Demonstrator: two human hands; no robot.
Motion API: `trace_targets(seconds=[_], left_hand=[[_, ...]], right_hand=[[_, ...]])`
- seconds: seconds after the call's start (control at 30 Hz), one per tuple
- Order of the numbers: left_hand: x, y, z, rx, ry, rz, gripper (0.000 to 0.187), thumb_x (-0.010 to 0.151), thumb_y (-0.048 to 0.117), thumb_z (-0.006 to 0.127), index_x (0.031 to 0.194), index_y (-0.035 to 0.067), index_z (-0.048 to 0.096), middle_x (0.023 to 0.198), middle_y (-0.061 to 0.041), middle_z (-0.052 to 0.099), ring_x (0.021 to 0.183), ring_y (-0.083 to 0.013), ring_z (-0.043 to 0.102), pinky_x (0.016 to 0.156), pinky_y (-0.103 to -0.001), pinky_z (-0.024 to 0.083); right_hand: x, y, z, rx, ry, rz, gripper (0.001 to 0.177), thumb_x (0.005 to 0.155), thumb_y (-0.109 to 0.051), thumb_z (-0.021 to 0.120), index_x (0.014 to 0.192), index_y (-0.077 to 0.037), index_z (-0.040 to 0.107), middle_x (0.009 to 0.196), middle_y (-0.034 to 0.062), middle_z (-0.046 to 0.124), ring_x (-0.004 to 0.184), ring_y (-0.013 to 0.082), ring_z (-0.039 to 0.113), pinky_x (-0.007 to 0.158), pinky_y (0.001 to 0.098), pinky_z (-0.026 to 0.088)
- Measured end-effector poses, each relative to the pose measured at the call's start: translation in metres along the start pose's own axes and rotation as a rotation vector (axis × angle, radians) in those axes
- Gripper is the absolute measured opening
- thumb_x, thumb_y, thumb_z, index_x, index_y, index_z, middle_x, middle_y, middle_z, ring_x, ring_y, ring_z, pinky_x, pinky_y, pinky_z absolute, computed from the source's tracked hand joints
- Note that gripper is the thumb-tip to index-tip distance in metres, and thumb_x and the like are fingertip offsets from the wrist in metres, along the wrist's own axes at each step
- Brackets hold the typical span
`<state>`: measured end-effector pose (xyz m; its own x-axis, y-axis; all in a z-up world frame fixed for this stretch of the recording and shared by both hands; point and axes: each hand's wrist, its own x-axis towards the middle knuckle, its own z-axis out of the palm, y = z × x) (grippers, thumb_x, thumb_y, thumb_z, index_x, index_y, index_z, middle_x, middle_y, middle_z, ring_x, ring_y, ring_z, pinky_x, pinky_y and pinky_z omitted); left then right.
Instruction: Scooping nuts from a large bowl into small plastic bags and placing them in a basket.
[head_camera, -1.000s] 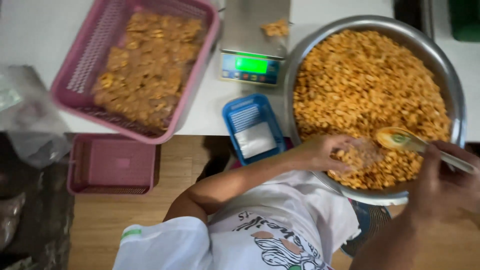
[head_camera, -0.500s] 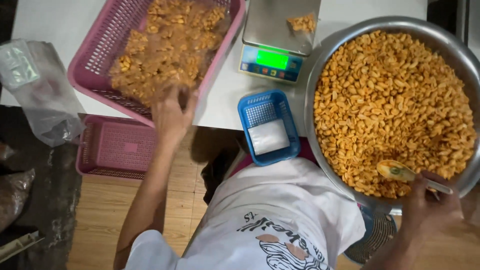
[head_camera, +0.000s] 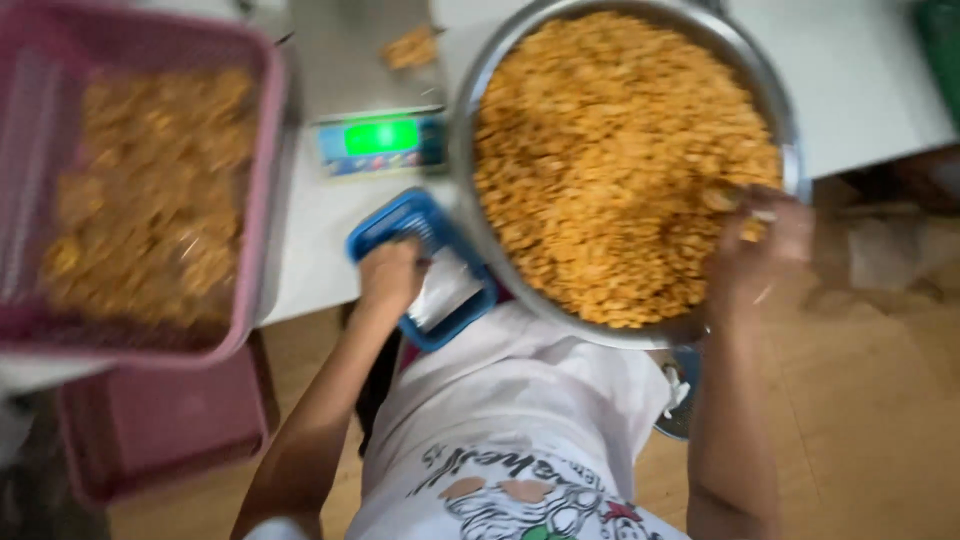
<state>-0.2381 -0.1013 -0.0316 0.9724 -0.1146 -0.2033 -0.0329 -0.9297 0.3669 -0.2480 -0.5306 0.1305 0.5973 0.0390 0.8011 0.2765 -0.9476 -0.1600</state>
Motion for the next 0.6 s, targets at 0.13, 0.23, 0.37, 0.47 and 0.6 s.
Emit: trace_targets(seconds=[0.13, 0.23, 0.37, 0.47, 0.6], left_hand=[[0.001, -0.003, -0.035, 0.031, -0.09, -0.041, 0.025, 0.089, 0.048, 0.067, 0.101, 0.031, 0.082, 0.085, -0.005, 0.079, 0.092, -0.0301, 0.077, 0.081, -0.042, 0.061], [-0.013, 0.016, -0.087, -0.298, -0.062, -0.09, 0.035, 0.1, 0.037, 0.051, 0.111, 0.017, 0.078, 0.102, -0.012, 0.079, 0.098, -0.0348, 0.074, 0.093, -0.048, 0.057], [-0.026, 0.056, -0.117, -1.138, -0.083, -0.088, 0.024, 0.092, 0.0, 0.058, 0.117, 0.002, 0.06, 0.1, -0.021, 0.074, 0.086, -0.0279, 0.076, 0.084, -0.038, 0.063], [-0.028, 0.095, -0.117, -1.417, -0.239, -0.083, 0.031, 0.089, 0.004, 0.073, 0.118, -0.003, 0.064, 0.093, -0.017, 0.074, 0.078, -0.0227, 0.075, 0.075, -0.034, 0.064], [-0.014, 0.138, -0.102, -1.632, -0.429, -0.115, 0.018, 0.085, 0.005, 0.079, 0.094, -0.009, 0.072, 0.056, -0.012, 0.053, 0.047, -0.0159, 0.054, 0.044, -0.027, 0.043]], right_hand=[[-0.005, -0.021, 0.018, 0.134, -0.191, 0.049, 0.01, 0.087, 0.012, 0.068, 0.085, 0.004, 0.064, 0.08, 0.0247, 0.063, 0.082, 0.0486, 0.066, 0.079, 0.0519, 0.054], [-0.023, -0.022, 0.02, 0.104, -0.344, 0.198, 0.016, 0.086, 0.006, 0.077, 0.097, -0.005, 0.077, 0.085, 0.0132, 0.069, 0.084, 0.0384, 0.07, 0.079, 0.0465, 0.056], [-0.027, -0.03, 0.016, 0.247, -0.441, 0.46, 0.013, 0.09, 0.003, 0.075, 0.099, -0.006, 0.078, 0.089, 0.0174, 0.072, 0.089, 0.0407, 0.071, 0.076, 0.0452, 0.058], [-0.033, -0.013, 0.013, 0.356, -0.501, 0.661, 0.015, 0.094, 0.003, 0.072, 0.102, -0.007, 0.078, 0.091, 0.0149, 0.074, 0.089, 0.0344, 0.073, 0.073, 0.041, 0.061], [-0.037, -0.024, 0.002, 0.623, -0.532, 0.911, 0.015, 0.087, 0.003, 0.072, 0.099, -0.007, 0.076, 0.084, 0.0133, 0.073, 0.078, 0.0207, 0.07, 0.068, 0.038, 0.061]])
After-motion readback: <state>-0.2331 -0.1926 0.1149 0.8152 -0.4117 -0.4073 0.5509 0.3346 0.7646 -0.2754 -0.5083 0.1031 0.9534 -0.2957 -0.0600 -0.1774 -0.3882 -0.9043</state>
